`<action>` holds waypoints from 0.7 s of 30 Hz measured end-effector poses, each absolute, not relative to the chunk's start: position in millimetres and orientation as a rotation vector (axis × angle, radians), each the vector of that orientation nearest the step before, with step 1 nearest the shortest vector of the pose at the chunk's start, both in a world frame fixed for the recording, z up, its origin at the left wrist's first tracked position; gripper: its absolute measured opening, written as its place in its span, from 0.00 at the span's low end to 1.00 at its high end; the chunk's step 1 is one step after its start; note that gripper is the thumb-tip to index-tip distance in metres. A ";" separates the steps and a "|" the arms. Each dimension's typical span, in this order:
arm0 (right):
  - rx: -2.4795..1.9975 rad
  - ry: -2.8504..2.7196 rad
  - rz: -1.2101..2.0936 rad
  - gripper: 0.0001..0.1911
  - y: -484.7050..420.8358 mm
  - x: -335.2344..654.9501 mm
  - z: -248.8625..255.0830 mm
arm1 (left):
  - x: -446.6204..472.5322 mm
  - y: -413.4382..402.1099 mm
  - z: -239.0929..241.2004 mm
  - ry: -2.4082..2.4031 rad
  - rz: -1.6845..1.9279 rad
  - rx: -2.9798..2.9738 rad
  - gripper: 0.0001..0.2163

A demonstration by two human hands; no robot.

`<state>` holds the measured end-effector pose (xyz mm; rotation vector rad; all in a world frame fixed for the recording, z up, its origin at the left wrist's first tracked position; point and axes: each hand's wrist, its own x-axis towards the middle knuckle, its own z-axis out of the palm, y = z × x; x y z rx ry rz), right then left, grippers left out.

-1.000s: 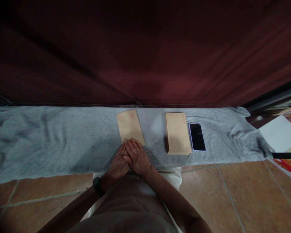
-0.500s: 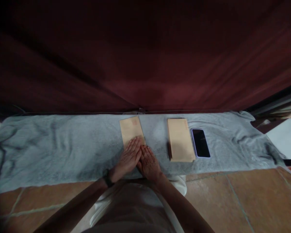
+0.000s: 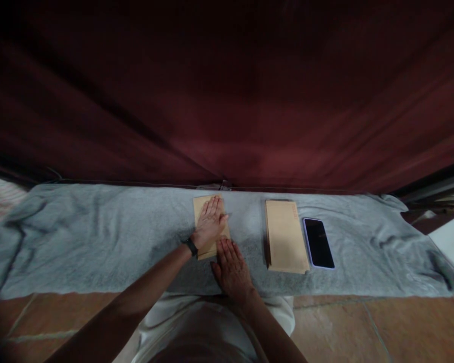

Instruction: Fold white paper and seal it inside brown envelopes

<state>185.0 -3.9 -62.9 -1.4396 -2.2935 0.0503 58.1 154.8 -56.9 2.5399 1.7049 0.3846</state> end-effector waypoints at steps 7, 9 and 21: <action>-1.450 -2.313 0.038 0.32 -4.7 185.5 -63.2 | 40.5 174.5 -66.8 1.828 0.404 2.462 0.34; -1.450 -2.310 0.045 0.32 -4.7 185.3 -62.0 | 35.0 172.2 -68.5 1.847 0.426 2.451 0.34; -1.462 -2.317 0.047 0.33 -6.1 185.8 -65.2 | 23.9 137.8 -61.5 1.443 0.331 2.634 0.26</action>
